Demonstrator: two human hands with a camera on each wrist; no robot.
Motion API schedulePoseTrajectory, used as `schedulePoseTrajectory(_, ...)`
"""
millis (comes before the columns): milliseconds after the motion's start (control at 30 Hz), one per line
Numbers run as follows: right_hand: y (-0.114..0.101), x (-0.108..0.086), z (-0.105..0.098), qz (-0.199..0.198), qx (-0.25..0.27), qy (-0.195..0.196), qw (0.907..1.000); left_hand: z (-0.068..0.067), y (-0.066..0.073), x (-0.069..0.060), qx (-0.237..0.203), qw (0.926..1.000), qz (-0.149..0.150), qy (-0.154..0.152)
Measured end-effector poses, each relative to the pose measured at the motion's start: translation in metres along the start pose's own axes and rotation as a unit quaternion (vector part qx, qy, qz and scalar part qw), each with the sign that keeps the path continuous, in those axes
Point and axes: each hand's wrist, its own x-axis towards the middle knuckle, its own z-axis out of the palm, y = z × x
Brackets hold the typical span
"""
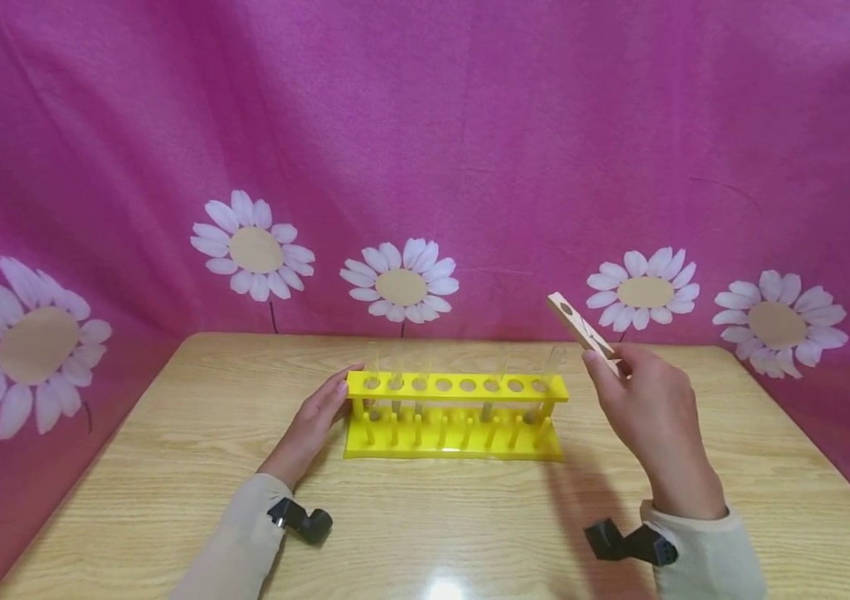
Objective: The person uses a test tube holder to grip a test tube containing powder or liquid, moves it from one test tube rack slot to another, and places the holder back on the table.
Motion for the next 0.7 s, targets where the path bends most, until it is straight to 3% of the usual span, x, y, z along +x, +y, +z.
schedulePoseTrajectory(133, 0.004, 0.001, -0.001, 0.027, 0.015, -0.004, 0.9995, 0.000, 0.000, 0.000, 0.000, 1.0000, 0.001, 0.000)
schedulePoseTrajectory(367, 0.017, 0.007, -0.001, 0.039, 0.011, 0.006, 0.9992, 0.000, 0.000, -0.001, 0.005, 1.0000, -0.006, 0.003)
schedulePoseTrajectory(700, 0.031, 0.015, 0.005, 0.091, 0.007, -0.038, 0.9951, -0.001, -0.002, 0.001, 0.005, 1.0000, -0.003, -0.002)
